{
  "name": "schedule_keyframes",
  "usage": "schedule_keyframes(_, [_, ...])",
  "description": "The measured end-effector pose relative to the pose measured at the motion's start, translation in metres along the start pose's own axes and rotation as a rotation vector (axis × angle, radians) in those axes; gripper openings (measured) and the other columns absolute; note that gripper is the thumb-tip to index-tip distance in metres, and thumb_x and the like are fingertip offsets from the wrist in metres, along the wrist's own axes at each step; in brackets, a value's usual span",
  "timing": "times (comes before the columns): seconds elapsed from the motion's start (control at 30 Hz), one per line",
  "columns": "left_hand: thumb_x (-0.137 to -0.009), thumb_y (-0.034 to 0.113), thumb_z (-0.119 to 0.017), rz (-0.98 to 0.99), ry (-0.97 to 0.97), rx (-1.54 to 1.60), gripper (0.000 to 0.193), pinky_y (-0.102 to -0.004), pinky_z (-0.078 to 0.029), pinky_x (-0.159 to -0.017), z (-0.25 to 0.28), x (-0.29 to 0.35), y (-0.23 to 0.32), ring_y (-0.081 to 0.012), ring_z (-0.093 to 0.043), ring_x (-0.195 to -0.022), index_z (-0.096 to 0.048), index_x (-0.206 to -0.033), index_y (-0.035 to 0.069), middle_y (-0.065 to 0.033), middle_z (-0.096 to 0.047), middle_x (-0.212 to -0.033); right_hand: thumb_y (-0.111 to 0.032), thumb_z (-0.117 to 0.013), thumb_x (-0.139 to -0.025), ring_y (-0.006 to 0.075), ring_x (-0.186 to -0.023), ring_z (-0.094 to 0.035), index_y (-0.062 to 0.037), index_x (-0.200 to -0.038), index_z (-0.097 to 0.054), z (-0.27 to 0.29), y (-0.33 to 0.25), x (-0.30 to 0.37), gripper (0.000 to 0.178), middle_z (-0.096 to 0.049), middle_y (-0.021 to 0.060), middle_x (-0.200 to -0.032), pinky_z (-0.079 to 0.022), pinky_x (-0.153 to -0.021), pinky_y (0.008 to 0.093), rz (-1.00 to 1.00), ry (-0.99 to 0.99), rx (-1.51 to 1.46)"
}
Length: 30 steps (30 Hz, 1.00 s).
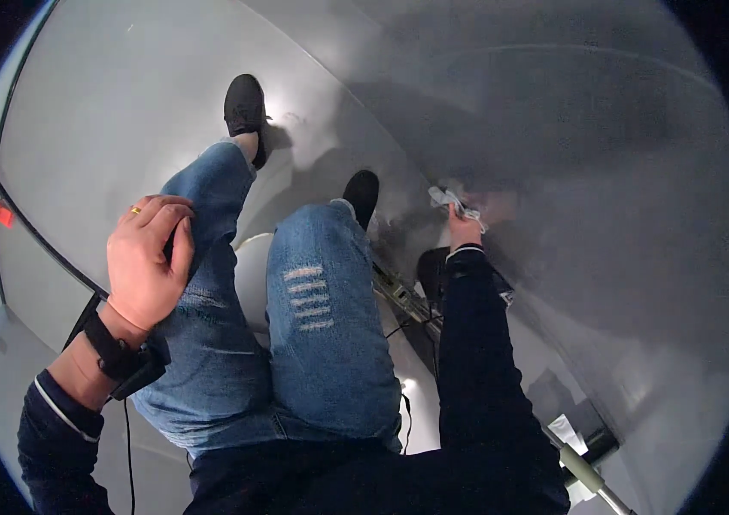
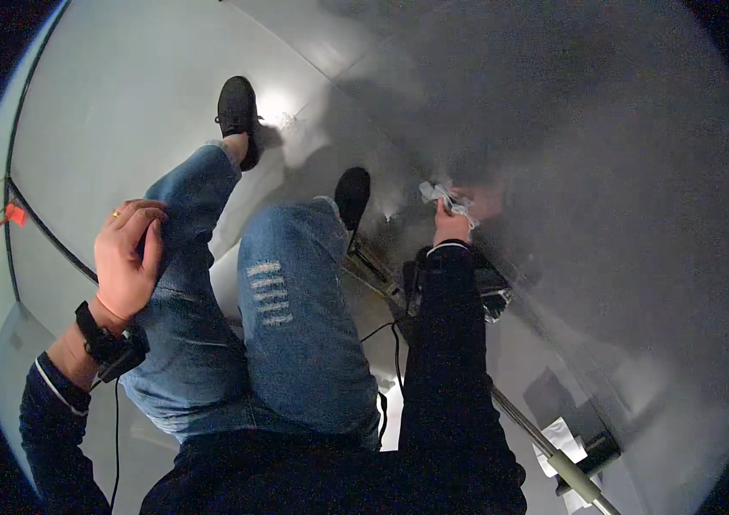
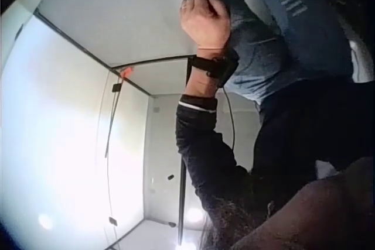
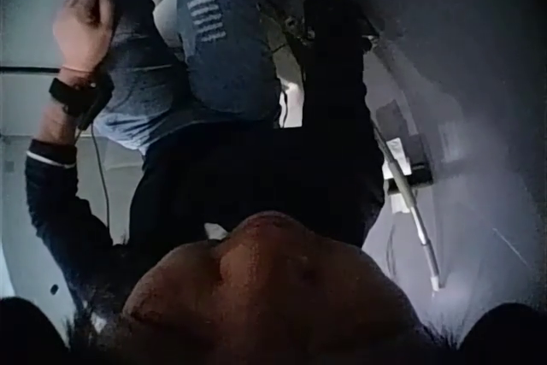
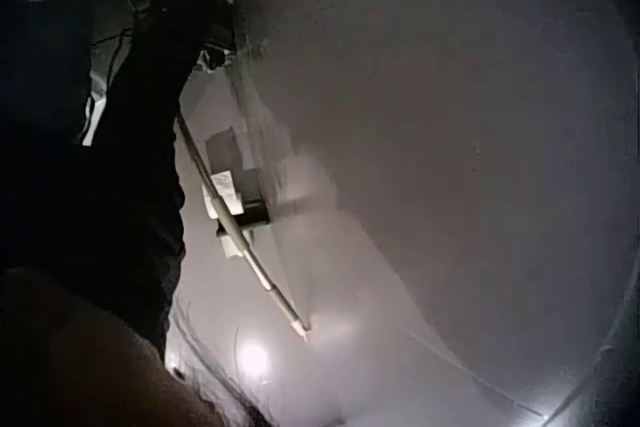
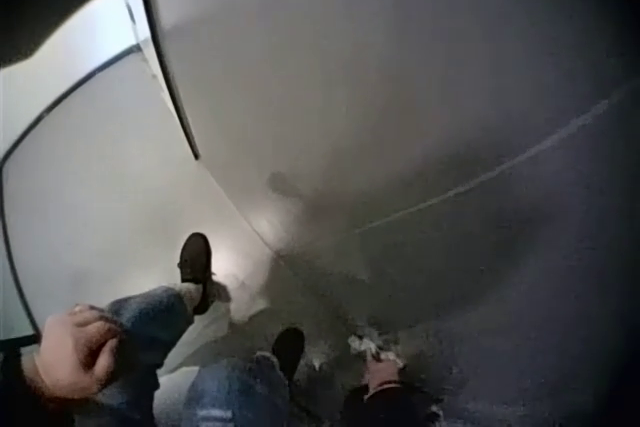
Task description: Wiping a glass shower door with a cloth in a hotel bathroom.
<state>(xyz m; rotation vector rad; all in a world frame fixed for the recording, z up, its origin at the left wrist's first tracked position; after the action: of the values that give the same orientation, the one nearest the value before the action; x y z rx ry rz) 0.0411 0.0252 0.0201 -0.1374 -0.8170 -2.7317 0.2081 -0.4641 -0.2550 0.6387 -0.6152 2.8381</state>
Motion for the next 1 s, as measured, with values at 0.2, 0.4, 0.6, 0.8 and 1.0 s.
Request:
schedule_keyframes(0.2, [-0.078,0.003,-0.054,-0.010,0.003,-0.010,0.006,-0.0369,-0.047,-0.075,0.000,0.000,0.001,-0.0301,-0.060,-0.083,-0.059,-0.081,0.001,-0.0107,-0.064,-0.088,-0.055,-0.055,-0.083,0.0385,-0.080,-0.064,-0.0028,-0.079,-0.071,0.016,0.007,0.006,0.055,-0.066,0.0205,-0.074,-0.049,-0.072,0.0462,0.006,0.098,0.325])
schedule_keyframes(0.4, [-0.080,0.001,-0.052,0.002,-0.038,-0.021,0.007,-0.0370,-0.047,-0.076,0.000,0.002,0.001,-0.0315,-0.060,-0.084,-0.059,-0.083,0.000,-0.0132,-0.063,-0.091,-0.059,-0.051,-0.082,0.0416,-0.080,-0.063,-0.0034,-0.078,-0.071,0.003,-0.007,0.007,0.059,-0.065,0.0240,-0.076,-0.049,-0.072,0.0498,-0.120,0.071,0.510])
schedule_keyframes(0.6, [-0.081,0.000,-0.051,0.006,-0.059,-0.009,0.008,-0.0368,-0.047,-0.077,-0.001,0.003,0.002,-0.0328,-0.059,-0.085,-0.058,-0.084,-0.002,-0.0153,-0.063,-0.093,-0.055,-0.047,-0.085,0.0418,-0.092,-0.060,0.0016,-0.091,-0.067,-0.023,-0.031,-0.007,0.060,-0.063,0.0262,-0.094,-0.047,-0.081,0.0463,-0.067,-0.048,0.412])
schedule_keyframes(0.8, [-0.080,-0.001,-0.050,0.007,-0.067,-0.006,0.009,-0.0370,-0.047,-0.076,-0.003,0.004,0.002,-0.0329,-0.059,-0.085,-0.058,-0.084,-0.002,-0.0152,-0.063,-0.093,-0.056,-0.043,-0.087,0.0410,-0.102,-0.056,0.0014,-0.103,-0.064,-0.068,-0.097,-0.022,0.063,-0.061,0.0262,-0.106,-0.044,-0.089,0.0456,0.017,-0.158,0.344])
schedule_keyframes(1.0, [-0.079,-0.001,-0.051,-0.010,-0.049,0.006,0.008,-0.0375,-0.047,-0.076,-0.002,0.003,0.004,-0.0331,-0.060,-0.085,-0.058,-0.084,-0.002,-0.0155,-0.063,-0.093,-0.049,-0.047,-0.088,0.0405,-0.103,-0.057,0.0011,-0.106,-0.063,-0.092,-0.181,-0.027,0.056,-0.061,0.0244,-0.108,-0.044,-0.089,0.0451,0.091,-0.201,0.173])
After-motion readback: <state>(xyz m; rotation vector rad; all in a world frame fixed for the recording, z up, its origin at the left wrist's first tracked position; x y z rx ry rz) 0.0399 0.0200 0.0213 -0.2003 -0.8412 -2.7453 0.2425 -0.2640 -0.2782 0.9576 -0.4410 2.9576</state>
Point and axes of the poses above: each hand's wrist, its own x-axis away from the middle knuckle, its own z-axis out of the back of the hand, y = z × x, the point moved 5 cm from there along -x, towards the middle knuckle
